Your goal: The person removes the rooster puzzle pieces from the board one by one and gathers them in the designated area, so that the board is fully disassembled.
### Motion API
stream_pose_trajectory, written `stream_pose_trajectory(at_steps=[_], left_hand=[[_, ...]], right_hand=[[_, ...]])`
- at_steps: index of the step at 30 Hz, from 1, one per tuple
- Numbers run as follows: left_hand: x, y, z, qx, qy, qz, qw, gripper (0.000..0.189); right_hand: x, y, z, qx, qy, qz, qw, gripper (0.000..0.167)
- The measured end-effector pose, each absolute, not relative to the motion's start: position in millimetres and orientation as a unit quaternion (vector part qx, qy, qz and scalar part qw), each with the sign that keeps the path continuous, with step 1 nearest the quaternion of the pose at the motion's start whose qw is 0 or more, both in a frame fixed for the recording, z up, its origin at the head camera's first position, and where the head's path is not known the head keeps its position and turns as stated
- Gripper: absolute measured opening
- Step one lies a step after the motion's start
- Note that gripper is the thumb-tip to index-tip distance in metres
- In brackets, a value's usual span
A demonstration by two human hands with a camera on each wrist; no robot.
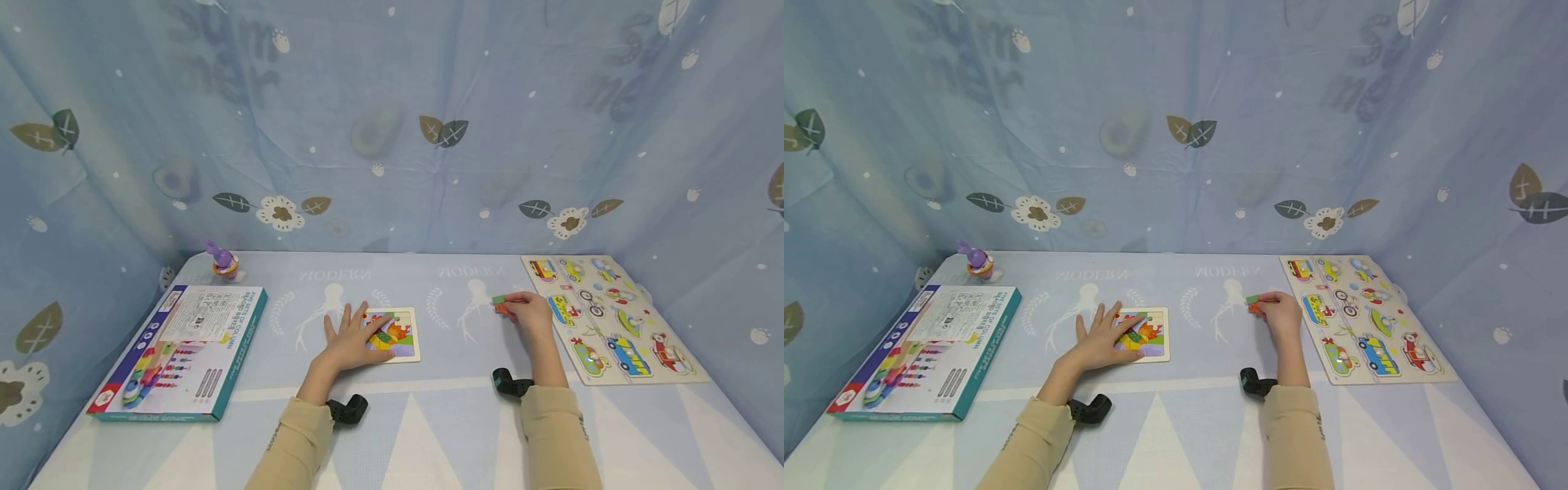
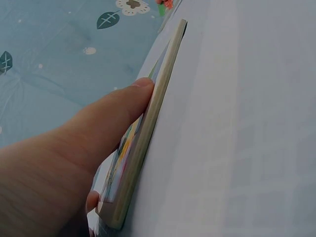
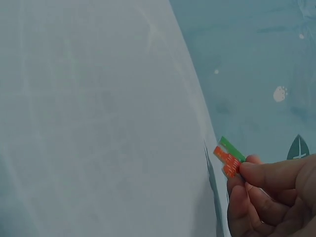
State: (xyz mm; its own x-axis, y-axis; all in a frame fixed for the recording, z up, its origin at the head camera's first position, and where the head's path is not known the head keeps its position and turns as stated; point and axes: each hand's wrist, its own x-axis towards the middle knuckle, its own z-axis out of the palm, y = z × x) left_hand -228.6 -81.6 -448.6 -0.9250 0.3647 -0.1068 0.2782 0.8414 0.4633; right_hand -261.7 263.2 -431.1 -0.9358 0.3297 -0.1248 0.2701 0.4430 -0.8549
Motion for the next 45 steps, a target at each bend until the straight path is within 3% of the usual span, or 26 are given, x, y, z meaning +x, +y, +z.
stream_pose_trajectory(at_steps=[8,27,45], left_hand=[[-229.0,-82.5,-449.9,0.168,0.955,0.226,0.095,0.072],[-228.7,-82.8,-448.0,0.169,0.953,0.232,0.099,0.071],[-229.3,-82.3,-446.5,0.169,0.955,0.221,0.099,0.071]], right_hand=[[-259.6,268.9,-430.3,-0.198,-0.865,0.462,0.009,0.025],[-257.6,270.8,-433.1,-0.203,-0.900,0.376,0.085,0.017],[-259.2,267.2,-433.8,-0.185,-0.931,0.304,0.087,0.015]])
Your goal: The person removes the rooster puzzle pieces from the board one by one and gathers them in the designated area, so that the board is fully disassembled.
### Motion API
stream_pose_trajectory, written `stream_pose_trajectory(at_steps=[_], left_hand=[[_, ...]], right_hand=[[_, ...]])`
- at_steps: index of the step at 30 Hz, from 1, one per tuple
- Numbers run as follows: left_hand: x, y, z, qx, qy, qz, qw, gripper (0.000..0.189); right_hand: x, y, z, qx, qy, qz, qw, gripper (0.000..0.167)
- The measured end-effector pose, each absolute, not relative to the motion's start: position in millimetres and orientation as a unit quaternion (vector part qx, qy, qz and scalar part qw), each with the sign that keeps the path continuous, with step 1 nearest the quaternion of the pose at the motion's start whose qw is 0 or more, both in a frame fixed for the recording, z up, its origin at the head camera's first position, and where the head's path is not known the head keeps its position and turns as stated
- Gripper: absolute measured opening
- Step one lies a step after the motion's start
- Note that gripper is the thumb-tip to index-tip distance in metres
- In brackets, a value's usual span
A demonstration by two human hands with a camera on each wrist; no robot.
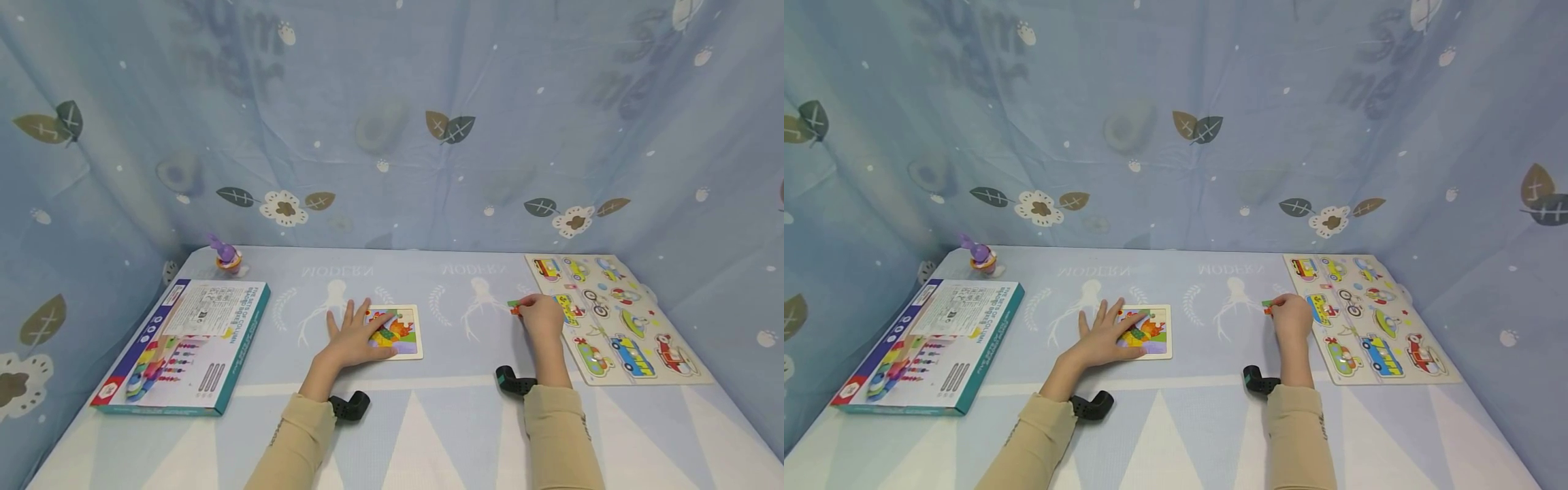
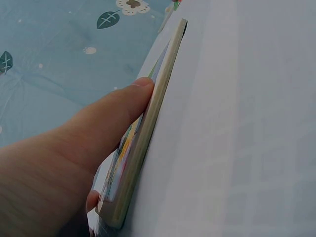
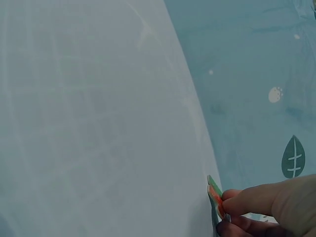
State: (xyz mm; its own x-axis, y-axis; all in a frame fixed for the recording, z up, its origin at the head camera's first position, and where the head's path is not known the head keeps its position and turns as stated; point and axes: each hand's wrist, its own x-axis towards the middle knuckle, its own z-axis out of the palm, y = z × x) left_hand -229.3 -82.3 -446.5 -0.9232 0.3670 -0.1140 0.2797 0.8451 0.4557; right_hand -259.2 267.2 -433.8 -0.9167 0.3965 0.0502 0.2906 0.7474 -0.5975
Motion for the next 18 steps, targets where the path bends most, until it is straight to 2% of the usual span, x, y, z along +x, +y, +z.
stream_pose_trajectory(at_steps=[18], left_hand=[[-229.0,-82.6,-446.2,0.168,0.955,0.221,0.102,0.072]], right_hand=[[-257.3,265.5,-431.4,-0.163,-0.946,0.276,0.057,0.023]])
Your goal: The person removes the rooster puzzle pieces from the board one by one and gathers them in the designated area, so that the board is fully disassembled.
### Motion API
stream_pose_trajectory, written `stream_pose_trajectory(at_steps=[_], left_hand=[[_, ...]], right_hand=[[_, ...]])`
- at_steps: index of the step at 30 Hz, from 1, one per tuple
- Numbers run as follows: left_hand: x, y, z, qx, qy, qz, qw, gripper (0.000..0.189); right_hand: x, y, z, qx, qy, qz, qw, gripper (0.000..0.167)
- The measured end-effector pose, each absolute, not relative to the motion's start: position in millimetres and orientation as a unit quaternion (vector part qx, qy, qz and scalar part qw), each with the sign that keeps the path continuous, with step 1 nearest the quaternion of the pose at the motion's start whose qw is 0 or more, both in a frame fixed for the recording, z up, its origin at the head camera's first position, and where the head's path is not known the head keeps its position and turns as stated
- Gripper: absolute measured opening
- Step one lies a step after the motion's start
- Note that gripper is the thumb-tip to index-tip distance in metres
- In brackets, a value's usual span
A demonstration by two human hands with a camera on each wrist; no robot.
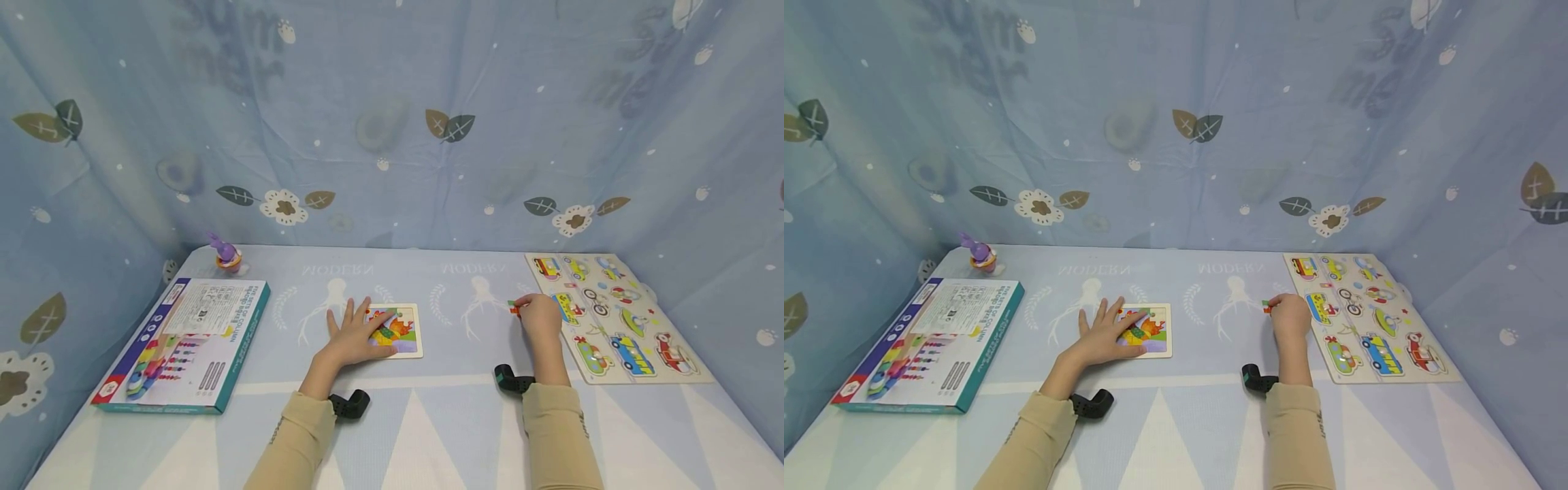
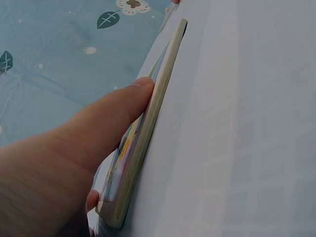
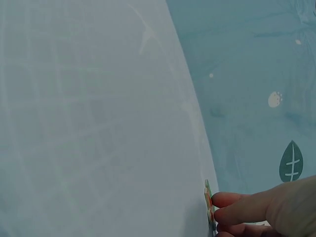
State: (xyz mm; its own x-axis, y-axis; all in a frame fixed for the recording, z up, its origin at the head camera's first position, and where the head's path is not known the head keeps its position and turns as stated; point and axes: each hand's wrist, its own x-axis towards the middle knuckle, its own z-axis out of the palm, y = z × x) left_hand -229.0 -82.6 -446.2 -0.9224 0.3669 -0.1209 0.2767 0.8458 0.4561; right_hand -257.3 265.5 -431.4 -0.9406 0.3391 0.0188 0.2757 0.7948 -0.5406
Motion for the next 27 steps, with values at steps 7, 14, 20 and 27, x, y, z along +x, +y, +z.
stream_pose_trajectory(at_steps=[7,14,20,27], left_hand=[[-228.0,-82.7,-444.3,0.170,0.953,0.228,0.103,0.071],[-228.7,-84.0,-444.6,0.173,0.949,0.241,0.104,0.073],[-230.6,-89.9,-444.1,0.167,0.945,0.259,0.110,0.081],[-232.5,-101.7,-440.6,0.164,0.943,0.268,0.110,0.089]], right_hand=[[-257.2,265.1,-431.2,-0.163,-0.944,0.280,0.057,0.022],[-259.0,264.1,-428.5,-0.166,-0.940,0.289,0.077,0.019],[-258.4,261.3,-423.3,-0.166,-0.930,0.318,0.079,0.020],[-258.0,256.2,-421.3,-0.160,-0.925,0.332,0.090,0.022]])
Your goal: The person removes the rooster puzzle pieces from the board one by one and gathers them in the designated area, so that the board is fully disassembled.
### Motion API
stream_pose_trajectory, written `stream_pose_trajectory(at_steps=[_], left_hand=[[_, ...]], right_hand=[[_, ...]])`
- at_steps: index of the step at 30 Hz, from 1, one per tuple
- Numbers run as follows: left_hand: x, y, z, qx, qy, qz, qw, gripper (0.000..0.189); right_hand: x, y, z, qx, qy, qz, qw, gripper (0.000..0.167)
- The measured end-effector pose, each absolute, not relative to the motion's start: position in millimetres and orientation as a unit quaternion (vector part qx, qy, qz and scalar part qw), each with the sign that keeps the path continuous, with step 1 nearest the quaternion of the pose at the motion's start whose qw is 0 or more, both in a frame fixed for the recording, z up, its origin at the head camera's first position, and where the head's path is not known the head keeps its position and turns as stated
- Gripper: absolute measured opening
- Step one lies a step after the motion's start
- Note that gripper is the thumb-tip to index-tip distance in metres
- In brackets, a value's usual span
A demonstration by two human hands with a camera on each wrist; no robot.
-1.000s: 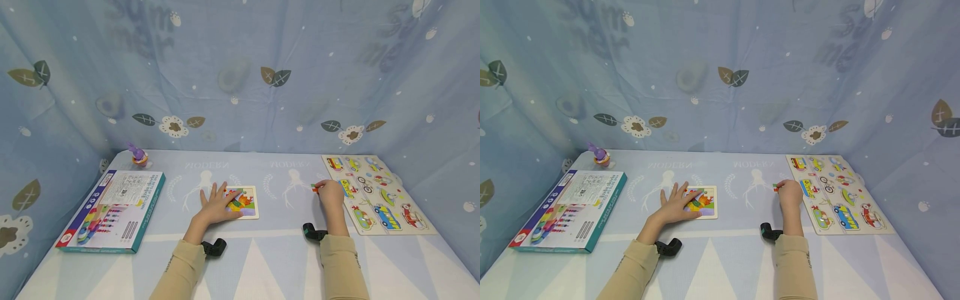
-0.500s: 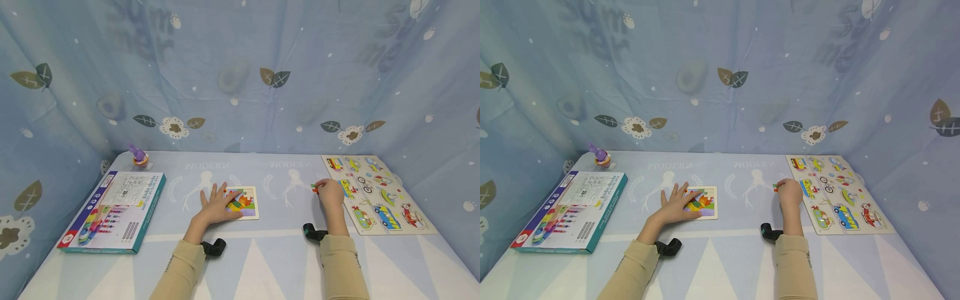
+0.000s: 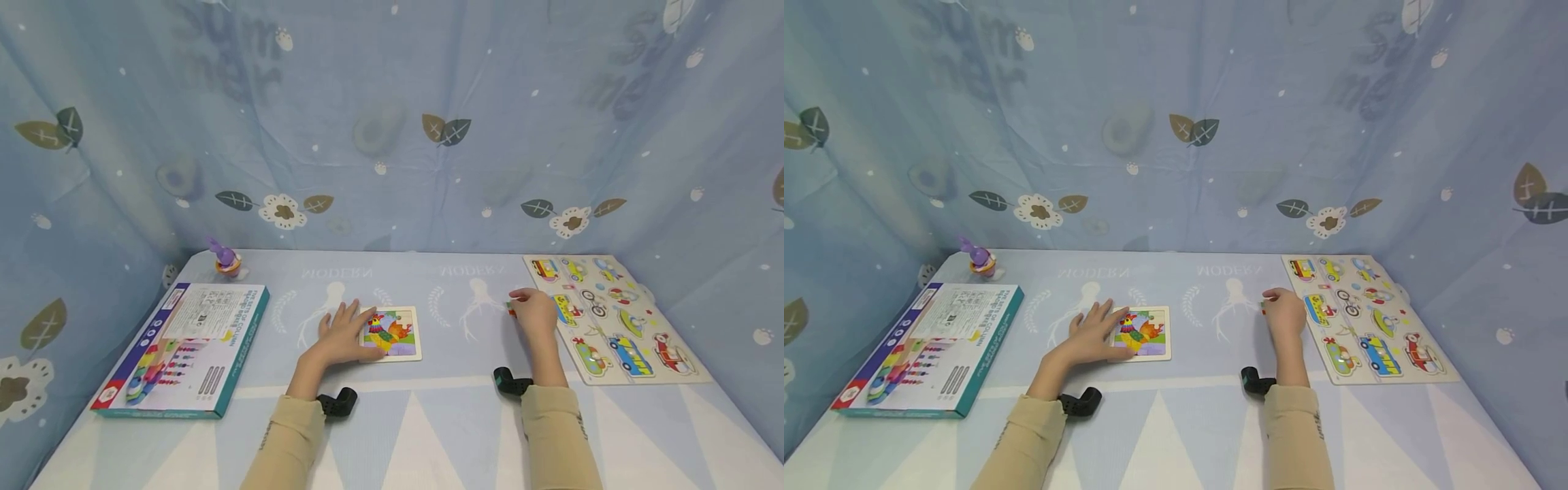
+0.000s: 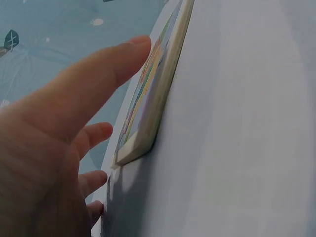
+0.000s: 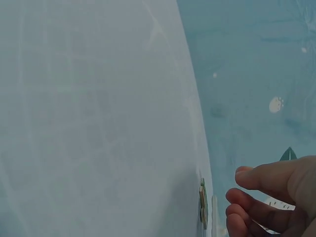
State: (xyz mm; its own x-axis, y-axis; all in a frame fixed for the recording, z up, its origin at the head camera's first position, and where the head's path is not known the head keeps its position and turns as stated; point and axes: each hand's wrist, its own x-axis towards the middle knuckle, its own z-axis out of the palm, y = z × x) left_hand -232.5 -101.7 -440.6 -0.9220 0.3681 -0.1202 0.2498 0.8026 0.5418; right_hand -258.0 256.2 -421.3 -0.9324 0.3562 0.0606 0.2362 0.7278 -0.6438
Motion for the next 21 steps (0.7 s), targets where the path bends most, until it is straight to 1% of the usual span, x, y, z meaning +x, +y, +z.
stream_pose_trajectory(at_steps=[6,12,21], left_hand=[[-234.0,-109.2,-444.3,0.179,0.940,0.270,0.109,0.088],[-234.9,-111.0,-446.3,0.183,0.938,0.274,0.110,0.088],[-236.3,-112.6,-447.0,0.183,0.936,0.278,0.110,0.088]], right_hand=[[-257.7,253.5,-422.2,-0.151,-0.924,0.338,0.098,0.024],[-260.4,249.2,-425.3,-0.153,-0.922,0.343,0.091,0.024],[-261.4,234.8,-421.4,-0.106,-0.931,0.335,0.105,0.025]])
